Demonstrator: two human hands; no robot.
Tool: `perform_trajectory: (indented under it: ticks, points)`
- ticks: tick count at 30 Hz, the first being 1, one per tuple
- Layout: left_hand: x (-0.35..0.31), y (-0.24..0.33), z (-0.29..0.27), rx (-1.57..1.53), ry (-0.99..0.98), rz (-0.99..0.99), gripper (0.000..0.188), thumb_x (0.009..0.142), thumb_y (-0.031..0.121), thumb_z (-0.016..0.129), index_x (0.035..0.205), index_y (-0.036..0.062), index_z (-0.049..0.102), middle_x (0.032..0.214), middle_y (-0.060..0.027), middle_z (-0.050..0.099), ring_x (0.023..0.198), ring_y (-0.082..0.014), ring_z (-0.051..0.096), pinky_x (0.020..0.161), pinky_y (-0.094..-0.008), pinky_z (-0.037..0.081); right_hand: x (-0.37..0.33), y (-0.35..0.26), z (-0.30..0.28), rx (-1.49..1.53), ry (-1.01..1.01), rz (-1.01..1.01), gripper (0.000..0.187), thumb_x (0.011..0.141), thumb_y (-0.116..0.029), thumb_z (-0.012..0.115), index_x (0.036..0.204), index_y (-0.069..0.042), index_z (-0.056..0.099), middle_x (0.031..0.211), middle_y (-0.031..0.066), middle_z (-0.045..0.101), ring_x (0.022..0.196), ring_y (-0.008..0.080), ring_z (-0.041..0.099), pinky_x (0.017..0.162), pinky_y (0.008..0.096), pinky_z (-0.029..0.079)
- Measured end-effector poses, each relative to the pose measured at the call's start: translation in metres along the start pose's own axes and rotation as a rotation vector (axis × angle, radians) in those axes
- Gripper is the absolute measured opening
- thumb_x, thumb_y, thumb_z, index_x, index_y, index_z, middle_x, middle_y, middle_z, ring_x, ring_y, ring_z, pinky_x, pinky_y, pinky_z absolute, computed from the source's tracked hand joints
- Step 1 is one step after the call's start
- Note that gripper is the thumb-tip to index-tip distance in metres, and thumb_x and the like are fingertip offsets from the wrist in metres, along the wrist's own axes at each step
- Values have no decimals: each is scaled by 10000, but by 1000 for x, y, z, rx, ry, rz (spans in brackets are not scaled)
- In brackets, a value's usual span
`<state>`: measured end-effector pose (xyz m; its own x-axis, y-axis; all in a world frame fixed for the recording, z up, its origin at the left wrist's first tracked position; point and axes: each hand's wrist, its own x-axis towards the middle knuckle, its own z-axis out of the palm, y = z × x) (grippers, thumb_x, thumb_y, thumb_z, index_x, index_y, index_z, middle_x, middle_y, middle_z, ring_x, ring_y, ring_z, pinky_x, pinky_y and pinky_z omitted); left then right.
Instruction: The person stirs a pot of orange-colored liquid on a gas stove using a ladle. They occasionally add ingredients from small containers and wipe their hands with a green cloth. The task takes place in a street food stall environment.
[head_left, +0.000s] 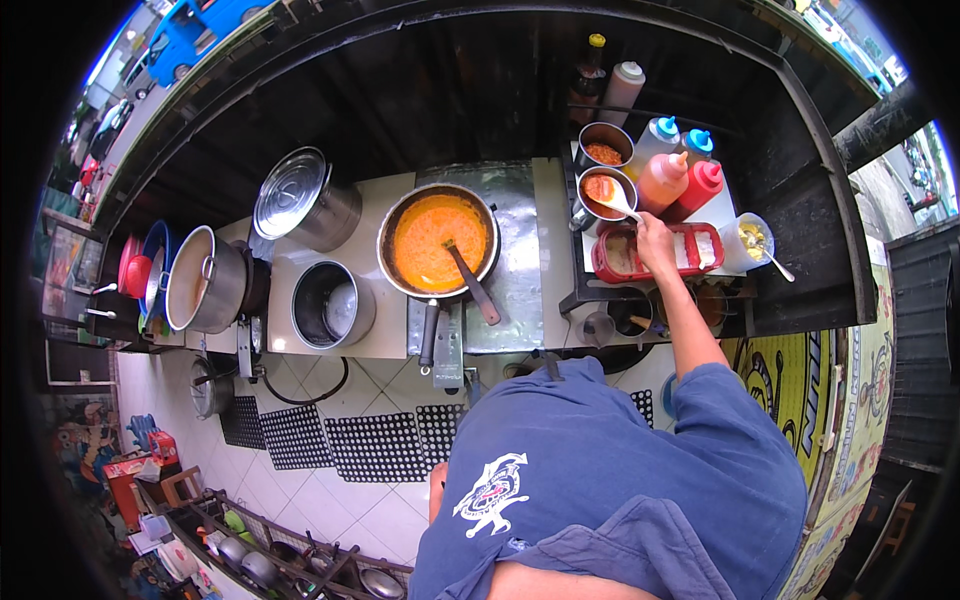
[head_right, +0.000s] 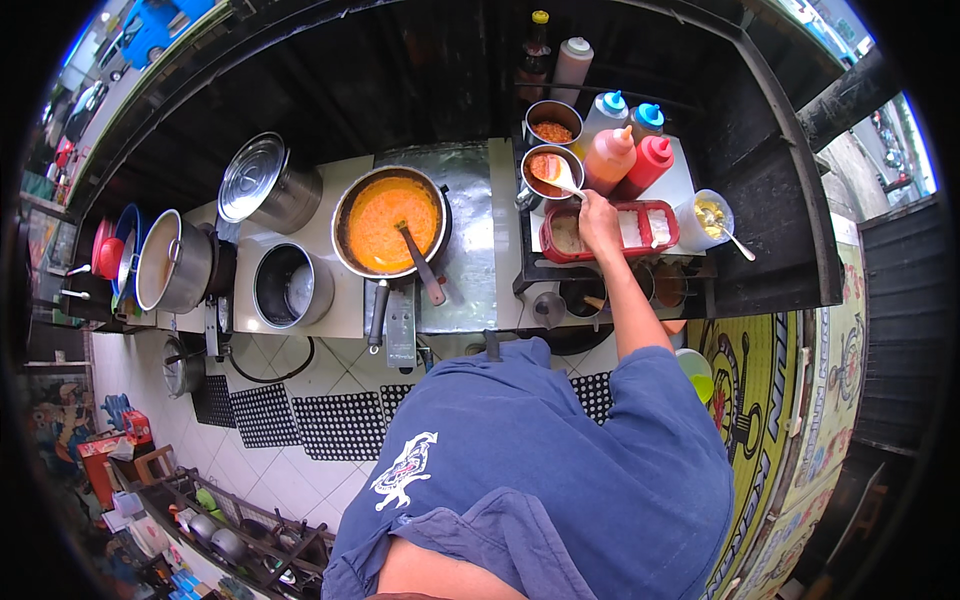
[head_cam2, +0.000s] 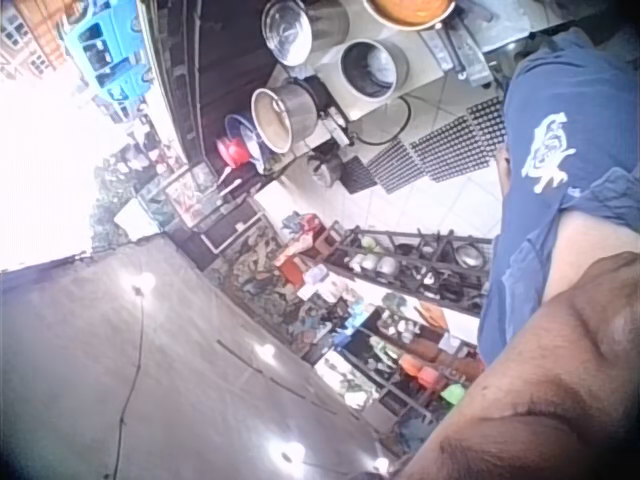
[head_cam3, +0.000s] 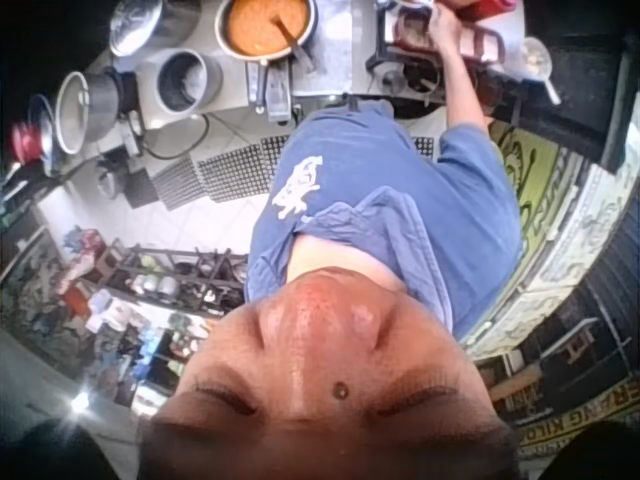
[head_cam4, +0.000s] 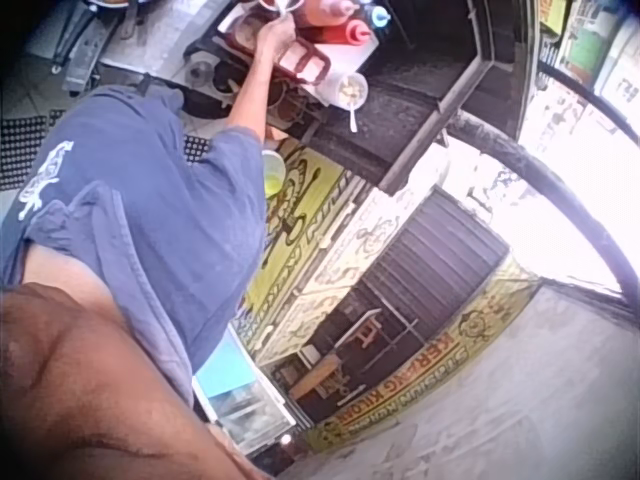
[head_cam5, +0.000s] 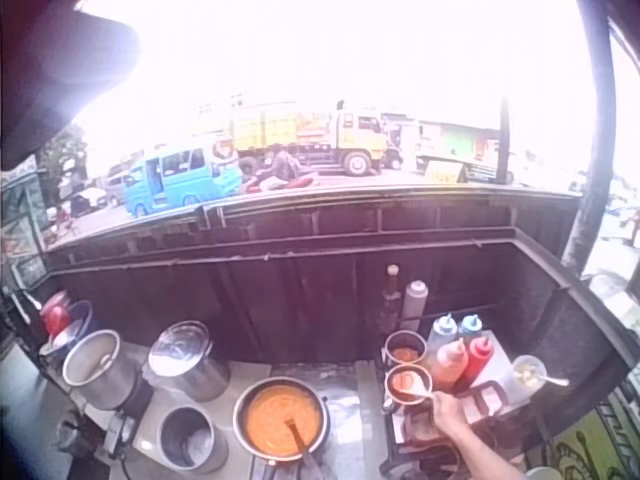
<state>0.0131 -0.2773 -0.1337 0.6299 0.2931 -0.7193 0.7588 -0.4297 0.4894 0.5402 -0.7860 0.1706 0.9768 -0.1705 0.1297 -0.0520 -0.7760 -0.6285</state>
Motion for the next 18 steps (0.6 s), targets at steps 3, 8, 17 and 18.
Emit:
perform_trajectory:
  ticks: [3,8,17,18]
  points:
    - [-2,1,3,-18,-3,-19,375,919,286,433,1028,3,654,1021,-175,668,1006,-264,613,880,-333,442,-5,-3,0,-3,14,-9,268,898,-150,441,1049,-39,632,937,254,635,935,421,600,821,492,466]
    - [-4,-6,-4,40,2,68,378,922,281,410,1015,16,663,1016,-174,668,990,-271,620,874,-341,450,-12,6,-3,41,17,11,270,900,-162,452,1064,-38,628,936,243,639,936,417,600,812,482,465]
    - [-1,-16,6,193,21,215,381,907,261,369,958,16,657,962,-188,654,951,-343,601,874,-405,449,-17,-1,-5,70,9,-5,269,905,-166,457,1077,-38,620,933,237,637,941,413,599,784,474,467]
    - [-2,-16,6,235,30,268,373,901,253,375,938,14,658,948,-189,654,939,-346,602,866,-407,454,-17,0,-5,70,8,-11,268,906,-166,457,1077,-39,619,931,237,637,939,413,600,779,475,466]
